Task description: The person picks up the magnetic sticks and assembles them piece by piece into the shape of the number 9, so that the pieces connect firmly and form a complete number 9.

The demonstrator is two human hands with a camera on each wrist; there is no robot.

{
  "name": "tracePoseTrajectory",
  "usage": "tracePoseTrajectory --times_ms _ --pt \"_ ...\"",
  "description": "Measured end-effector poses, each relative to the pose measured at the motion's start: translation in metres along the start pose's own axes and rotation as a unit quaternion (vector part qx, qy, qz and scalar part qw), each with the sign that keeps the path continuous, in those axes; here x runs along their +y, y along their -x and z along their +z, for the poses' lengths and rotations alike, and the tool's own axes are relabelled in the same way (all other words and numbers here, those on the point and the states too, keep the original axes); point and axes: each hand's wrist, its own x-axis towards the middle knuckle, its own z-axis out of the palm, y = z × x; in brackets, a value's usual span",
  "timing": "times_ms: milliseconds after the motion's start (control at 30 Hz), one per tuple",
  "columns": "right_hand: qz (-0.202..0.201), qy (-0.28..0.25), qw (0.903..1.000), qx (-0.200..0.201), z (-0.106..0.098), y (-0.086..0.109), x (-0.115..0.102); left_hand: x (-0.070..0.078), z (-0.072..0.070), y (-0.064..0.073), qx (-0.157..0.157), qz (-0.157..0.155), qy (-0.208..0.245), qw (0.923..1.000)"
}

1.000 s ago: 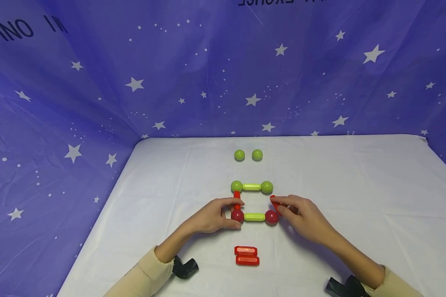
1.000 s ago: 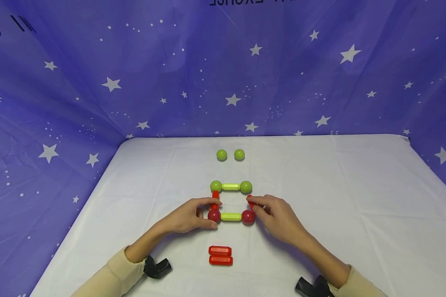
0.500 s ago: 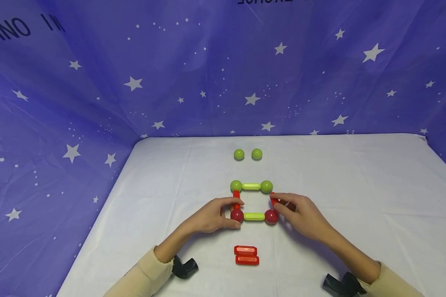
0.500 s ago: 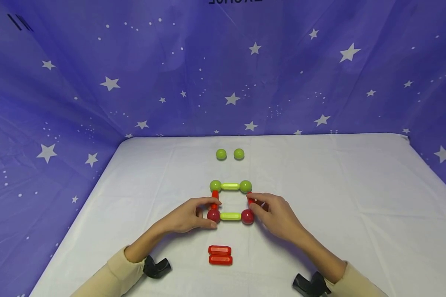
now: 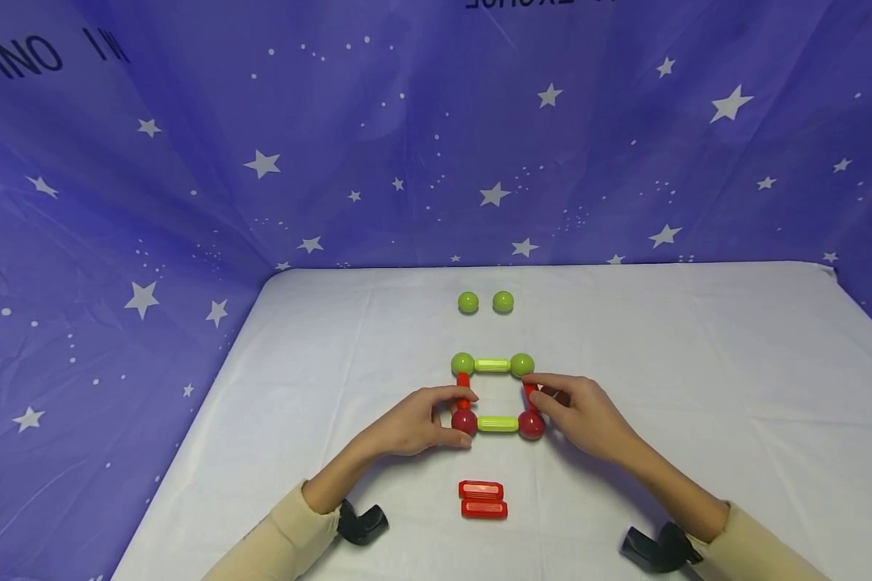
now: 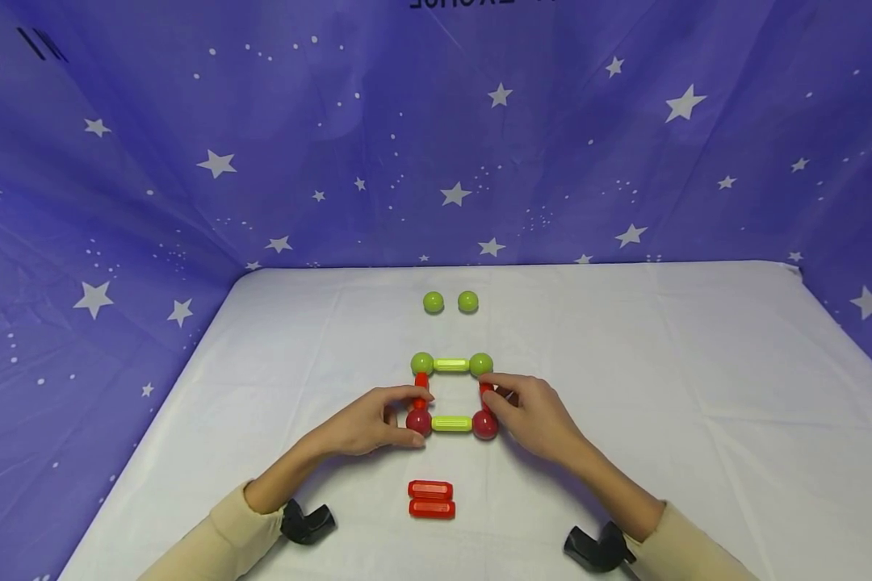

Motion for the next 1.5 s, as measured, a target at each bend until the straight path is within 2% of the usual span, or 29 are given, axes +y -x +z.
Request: tracePoseTrajectory --times_ms 367,633,1133,1500 --pt "0.005 -0.001 1.0000 -0.001 0.0010 -0.0024 0.0029 0.0000 -0.0001 0.0002 -0.004 -0.002 0.001 1.0000" --pt "-0.013 -0.005 0.9999 0.002 0.0010 -0.0031 0.0057 -0.0002 0.0003 0.0001 -0.006 -0.002 0.000 1.0000" --pt "0.010 -0.015 0.9998 -0.009 0.0022 -0.0046 0.0029 0.0024 -0.0004 0.0008 -0.007 -0.005 -0.002 1.0000" --pt "0.011 0.000 0.9999 -0.010 0.0041 -0.0060 0.0020 0.0027 -0.0005 0.0000 -0.007 -0.003 -0.001 1.0000"
